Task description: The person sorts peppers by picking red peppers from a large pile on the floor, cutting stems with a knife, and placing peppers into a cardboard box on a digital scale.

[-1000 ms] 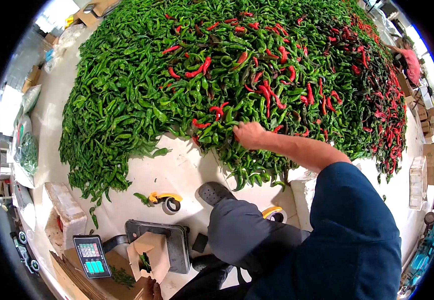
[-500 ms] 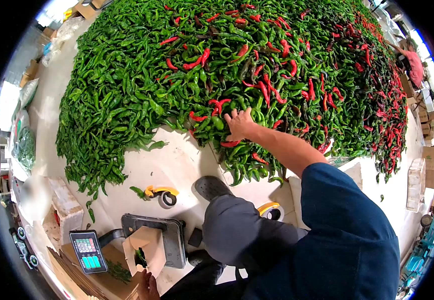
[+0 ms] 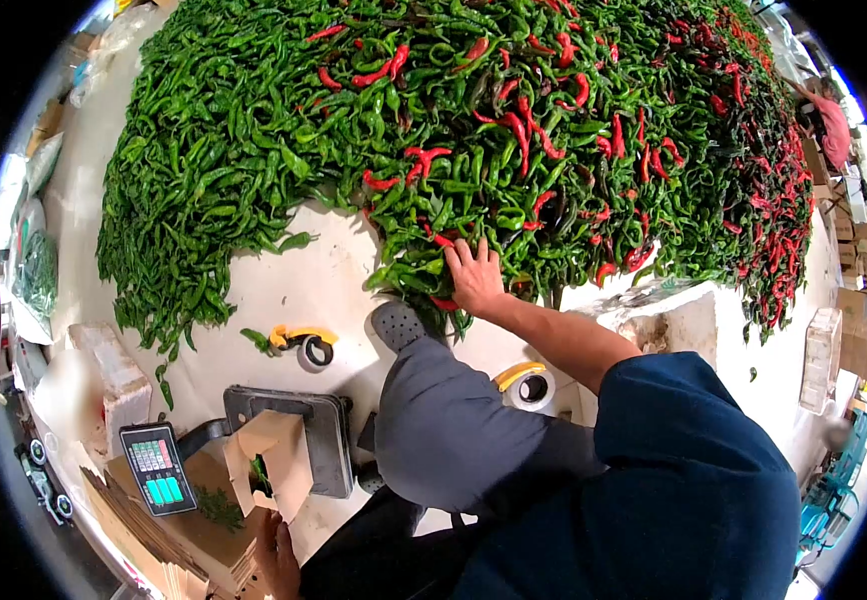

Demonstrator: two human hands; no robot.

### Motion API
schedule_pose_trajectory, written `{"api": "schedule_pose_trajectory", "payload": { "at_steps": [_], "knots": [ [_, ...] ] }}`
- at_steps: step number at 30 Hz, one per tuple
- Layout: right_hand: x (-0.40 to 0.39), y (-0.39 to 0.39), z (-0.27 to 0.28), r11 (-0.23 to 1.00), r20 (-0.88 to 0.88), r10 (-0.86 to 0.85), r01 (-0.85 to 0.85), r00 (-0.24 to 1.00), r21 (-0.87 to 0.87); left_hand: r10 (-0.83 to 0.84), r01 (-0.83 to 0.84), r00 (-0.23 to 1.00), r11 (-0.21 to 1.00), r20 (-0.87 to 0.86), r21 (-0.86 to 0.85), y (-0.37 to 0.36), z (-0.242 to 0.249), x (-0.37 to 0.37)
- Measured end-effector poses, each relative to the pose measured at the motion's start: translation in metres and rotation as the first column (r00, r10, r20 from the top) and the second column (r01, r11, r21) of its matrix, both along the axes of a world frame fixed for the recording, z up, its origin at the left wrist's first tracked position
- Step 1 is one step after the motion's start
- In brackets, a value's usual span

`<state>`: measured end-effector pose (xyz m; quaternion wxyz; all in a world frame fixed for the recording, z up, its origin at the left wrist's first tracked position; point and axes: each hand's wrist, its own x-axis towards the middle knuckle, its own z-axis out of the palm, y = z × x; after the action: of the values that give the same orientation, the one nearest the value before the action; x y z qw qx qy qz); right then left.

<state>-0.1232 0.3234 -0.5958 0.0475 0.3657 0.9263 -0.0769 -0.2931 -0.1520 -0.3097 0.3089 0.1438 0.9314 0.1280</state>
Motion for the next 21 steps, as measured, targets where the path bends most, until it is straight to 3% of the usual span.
{"api": "schedule_pose_trajectory", "payload": {
  "at_steps": [1, 7, 11, 14, 15, 20, 21],
  "knots": [
    [-0.003, 0.0, 0.002, 0.998, -0.014, -0.038, 0.037, 0.999, -0.04, 0.181, -0.193, 0.981, 0.956, 0.076, 0.22, -0.012, -0.014, 0.004],
    [-0.02, 0.015, 0.01, 0.999, 0.037, -0.045, 0.046, 0.998, -0.025, 0.188, -0.193, 0.981, 0.972, 0.049, 0.133, -0.008, -0.004, 0.009],
    [-0.039, 0.026, 0.026, 0.997, 0.164, 0.024, -0.012, 0.986, -0.071, 0.233, -0.266, 0.962, 0.92, 0.144, 0.289, -0.035, -0.022, 0.008],
    [-0.035, 0.028, 0.004, 0.978, 0.231, 0.197, -0.206, 0.953, 0.017, 0.204, -0.21, 0.978, 0.952, 0.05, 0.224, -0.032, -0.015, 0.012],
    [-0.032, 0.026, -0.002, 0.944, 0.269, 0.282, -0.316, 0.921, 0.09, 0.091, -0.084, 0.995, 0.984, -0.04, 0.158, -0.018, 0.0, 0.012],
    [-0.044, 0.021, -0.005, 0.962, 0.399, 0.268, -0.263, 0.877, -0.068, 0.196, -0.198, 0.98, 0.962, 0.028, 0.19, -0.017, -0.004, 0.011],
    [-0.044, 0.025, -0.004, 0.934, 0.415, 0.323, -0.358, 0.851, 0.007, 0.188, -0.19, 0.982, 0.962, 0.029, 0.198, -0.016, -0.003, 0.011]
  ]
}}
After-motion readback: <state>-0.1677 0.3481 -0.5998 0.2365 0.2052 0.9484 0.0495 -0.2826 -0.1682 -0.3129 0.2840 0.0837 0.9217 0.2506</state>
